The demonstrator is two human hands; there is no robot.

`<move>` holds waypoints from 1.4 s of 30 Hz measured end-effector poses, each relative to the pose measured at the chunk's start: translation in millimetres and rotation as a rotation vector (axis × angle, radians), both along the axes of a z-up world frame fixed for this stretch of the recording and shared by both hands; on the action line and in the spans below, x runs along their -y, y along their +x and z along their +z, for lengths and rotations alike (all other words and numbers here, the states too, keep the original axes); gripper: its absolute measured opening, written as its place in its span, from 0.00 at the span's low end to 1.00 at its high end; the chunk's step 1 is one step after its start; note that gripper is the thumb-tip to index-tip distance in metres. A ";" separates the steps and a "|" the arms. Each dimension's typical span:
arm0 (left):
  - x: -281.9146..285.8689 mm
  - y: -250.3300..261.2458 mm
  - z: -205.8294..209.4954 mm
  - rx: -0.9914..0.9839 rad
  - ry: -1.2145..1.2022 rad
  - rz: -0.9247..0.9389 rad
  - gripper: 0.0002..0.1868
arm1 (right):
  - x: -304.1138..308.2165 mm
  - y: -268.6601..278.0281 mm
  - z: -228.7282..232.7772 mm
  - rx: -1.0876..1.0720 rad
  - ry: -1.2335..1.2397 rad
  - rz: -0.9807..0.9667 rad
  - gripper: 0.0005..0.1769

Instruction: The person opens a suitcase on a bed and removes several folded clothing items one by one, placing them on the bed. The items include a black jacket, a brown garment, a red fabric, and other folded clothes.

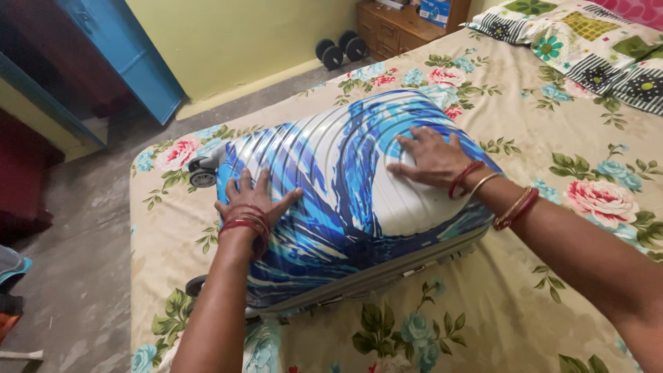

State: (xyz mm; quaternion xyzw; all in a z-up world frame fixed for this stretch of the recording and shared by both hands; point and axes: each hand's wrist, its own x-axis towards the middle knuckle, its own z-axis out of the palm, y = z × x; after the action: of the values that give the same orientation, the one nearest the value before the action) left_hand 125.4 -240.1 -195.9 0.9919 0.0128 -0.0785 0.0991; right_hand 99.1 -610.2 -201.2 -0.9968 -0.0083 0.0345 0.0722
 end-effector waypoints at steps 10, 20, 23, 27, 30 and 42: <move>-7.8 50.3 -32.9 0.090 -0.172 0.458 0.60 | 20.2 35.1 5.2 0.062 0.248 -0.503 0.58; -13.8 37.7 -22.3 0.161 -0.240 0.515 0.62 | 54.4 40.5 -7.5 0.096 0.314 -0.351 0.67; -9.6 40.4 -21.0 0.140 -0.215 0.579 0.69 | 50.8 26.1 1.2 -0.038 0.385 -0.539 0.72; -16.4 43.4 -22.4 0.079 -0.212 0.535 0.66 | 65.0 36.5 -10.7 -0.029 0.419 -0.443 0.75; -37.6 58.8 -33.9 0.032 -0.396 0.587 0.75 | 91.9 36.8 -17.8 -0.065 0.552 -0.364 0.69; -78.0 69.9 -46.1 0.022 -0.564 0.575 0.68 | 98.0 20.0 -25.1 -0.151 0.723 -0.518 0.53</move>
State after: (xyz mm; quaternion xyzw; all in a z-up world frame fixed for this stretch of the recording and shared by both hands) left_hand 195.3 -162.0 -242.0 0.8826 0.2668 -0.0371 0.3853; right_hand 119.1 -708.2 -226.3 -0.8713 0.2354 0.0827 0.4227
